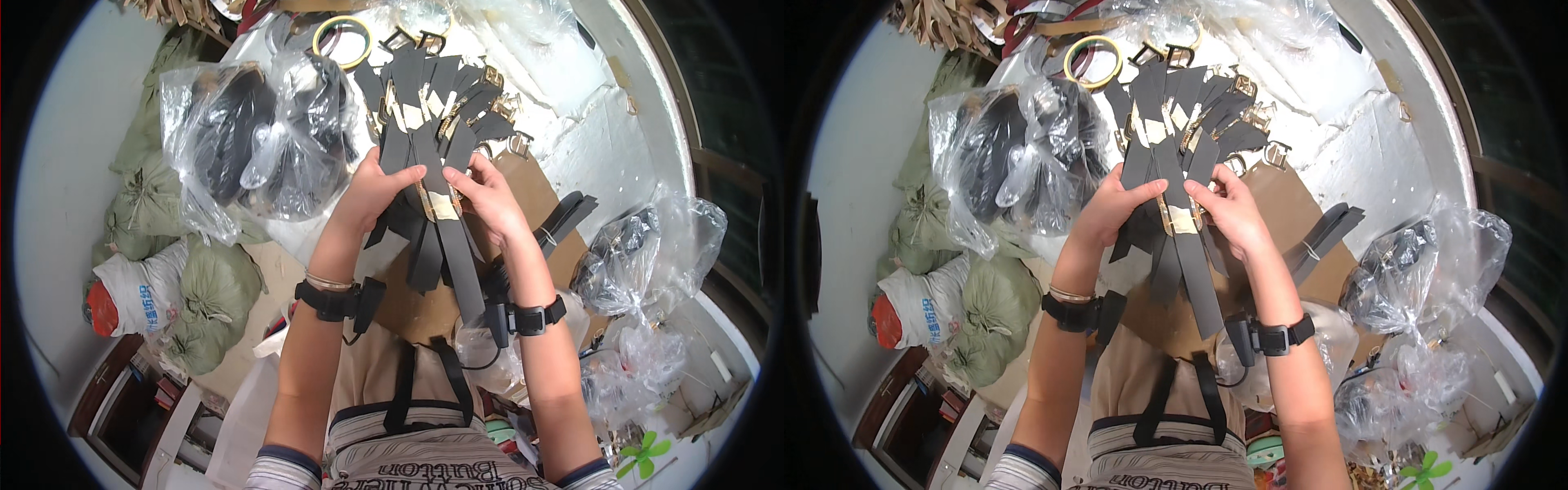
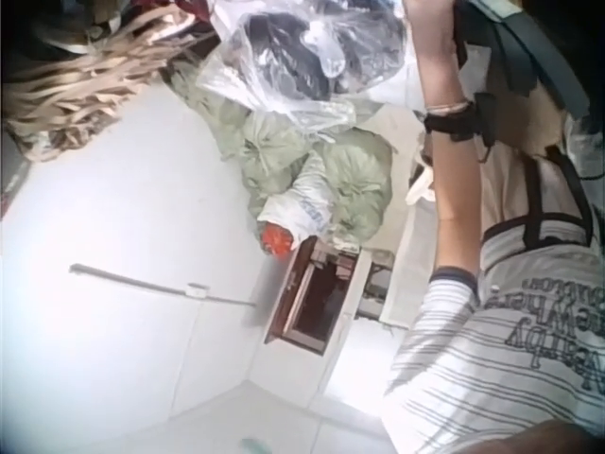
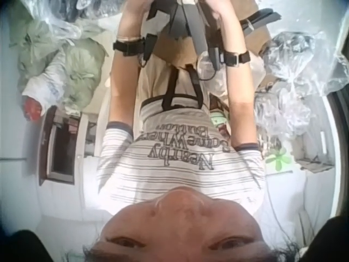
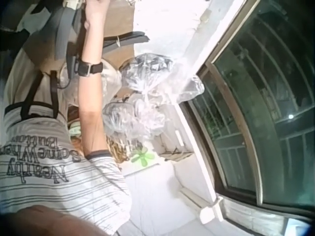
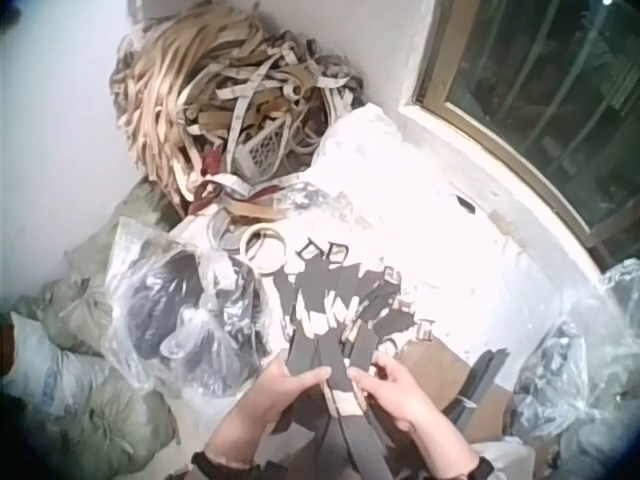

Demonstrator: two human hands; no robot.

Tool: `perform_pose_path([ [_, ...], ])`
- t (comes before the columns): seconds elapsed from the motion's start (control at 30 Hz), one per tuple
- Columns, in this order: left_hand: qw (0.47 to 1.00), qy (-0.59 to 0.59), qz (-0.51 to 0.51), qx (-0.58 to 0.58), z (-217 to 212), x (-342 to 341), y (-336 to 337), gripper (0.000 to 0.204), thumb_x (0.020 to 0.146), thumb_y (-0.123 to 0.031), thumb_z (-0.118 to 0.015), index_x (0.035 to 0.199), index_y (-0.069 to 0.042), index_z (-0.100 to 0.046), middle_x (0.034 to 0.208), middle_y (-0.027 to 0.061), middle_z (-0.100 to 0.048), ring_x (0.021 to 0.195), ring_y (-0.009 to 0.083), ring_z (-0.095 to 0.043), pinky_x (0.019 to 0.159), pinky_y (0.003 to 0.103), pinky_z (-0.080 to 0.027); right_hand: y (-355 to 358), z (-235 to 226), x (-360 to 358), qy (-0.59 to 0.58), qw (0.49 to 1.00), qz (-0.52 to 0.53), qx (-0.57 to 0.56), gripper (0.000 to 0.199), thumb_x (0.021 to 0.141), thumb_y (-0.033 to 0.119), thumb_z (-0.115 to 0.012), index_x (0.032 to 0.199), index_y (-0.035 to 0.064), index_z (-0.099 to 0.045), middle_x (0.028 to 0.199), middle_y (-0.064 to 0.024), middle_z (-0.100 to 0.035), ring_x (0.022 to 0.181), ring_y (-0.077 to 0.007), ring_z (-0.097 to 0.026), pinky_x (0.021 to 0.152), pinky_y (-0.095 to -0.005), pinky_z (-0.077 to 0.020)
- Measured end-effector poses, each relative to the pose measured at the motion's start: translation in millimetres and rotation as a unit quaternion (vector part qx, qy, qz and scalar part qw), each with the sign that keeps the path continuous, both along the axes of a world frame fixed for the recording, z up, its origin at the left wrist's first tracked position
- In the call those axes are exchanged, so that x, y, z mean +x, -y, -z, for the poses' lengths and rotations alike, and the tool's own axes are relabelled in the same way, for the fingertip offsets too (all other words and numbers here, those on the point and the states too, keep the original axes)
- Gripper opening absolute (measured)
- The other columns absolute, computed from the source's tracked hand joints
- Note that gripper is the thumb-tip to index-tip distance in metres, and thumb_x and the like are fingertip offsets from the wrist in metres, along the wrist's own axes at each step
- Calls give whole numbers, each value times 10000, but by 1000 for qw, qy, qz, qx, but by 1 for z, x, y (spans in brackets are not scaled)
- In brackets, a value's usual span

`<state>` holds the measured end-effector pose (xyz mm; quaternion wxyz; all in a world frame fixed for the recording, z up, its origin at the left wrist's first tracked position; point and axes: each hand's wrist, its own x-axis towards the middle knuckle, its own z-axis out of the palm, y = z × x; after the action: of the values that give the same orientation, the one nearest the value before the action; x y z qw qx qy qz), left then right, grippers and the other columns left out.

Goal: Applying tape to shoe straps and organizing them into plastic bags for manufacturing.

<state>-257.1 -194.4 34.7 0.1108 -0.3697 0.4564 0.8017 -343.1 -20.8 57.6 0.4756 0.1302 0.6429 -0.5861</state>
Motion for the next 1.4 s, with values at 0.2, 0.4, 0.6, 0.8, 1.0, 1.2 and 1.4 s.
perform_pose_path([
  [0.2,999,26,5,44,-14,47,-34,583,840,-168,-779,1284,16,-448,1170,126,-616,1046,181,-616,893,325,-518,-37,-4,43,3,995,40,-95,219,899,131,-720,1076,60,-614,946,14,-649,827,-43,-572,750,-216,-458],
  [0.4,998,64,18,25,2,97,-71,641,837,-191,-784,1329,13,-427,1216,131,-589,1105,195,-586,932,330,-495,-75,10,83,27,999,2,-21,177,894,86,-714,1036,29,-625,906,10,-659,826,-46,-568,777,-211,-449],
  [0.6,996,30,20,83,19,125,-72,667,891,-236,-725,1403,9,-375,1278,122,-565,1149,181,-563,977,321,-463,-102,37,118,-10,998,65,6,154,875,45,-717,977,69,-603,816,65,-563,759,-37,-515,733,-191,-424],
  [0.8,993,48,-1,106,9,131,-64,566,934,-235,-656,1372,21,-406,1239,109,-599,1072,142,-602,872,289,-516,-115,51,136,-41,992,114,32,159,880,74,-719,969,88,-589,803,68,-547,716,-26,-475,662,-181,-377],
  [1.0,997,-38,-21,57,36,152,-48,313,932,-56,-621,1219,26,-526,1100,96,-692,952,101,-641,833,249,-518,-108,51,149,-84,985,147,46,166,893,102,-712,1005,72,-593,838,46,-576,755,-47,-521,710,-195,-416],
  [1.2,998,-60,-3,-26,39,152,-41,245,931,-5,-597,1168,45,-559,1093,118,-701,940,109,-645,839,244,-515,-109,50,162,-60,986,154,15,170,885,95,-722,1000,69,-601,861,28,-609,784,-54,-555,726,-209,-436],
  [1.4,997,-69,8,-29,38,153,-26,254,933,19,-580,1183,62,-558,1090,119,-698,958,115,-633,850,246,-502,-100,52,179,-69,987,143,35,118,873,111,-728,960,86,-652,891,27,-660,756,-55,-543,708,-217,-420],
])
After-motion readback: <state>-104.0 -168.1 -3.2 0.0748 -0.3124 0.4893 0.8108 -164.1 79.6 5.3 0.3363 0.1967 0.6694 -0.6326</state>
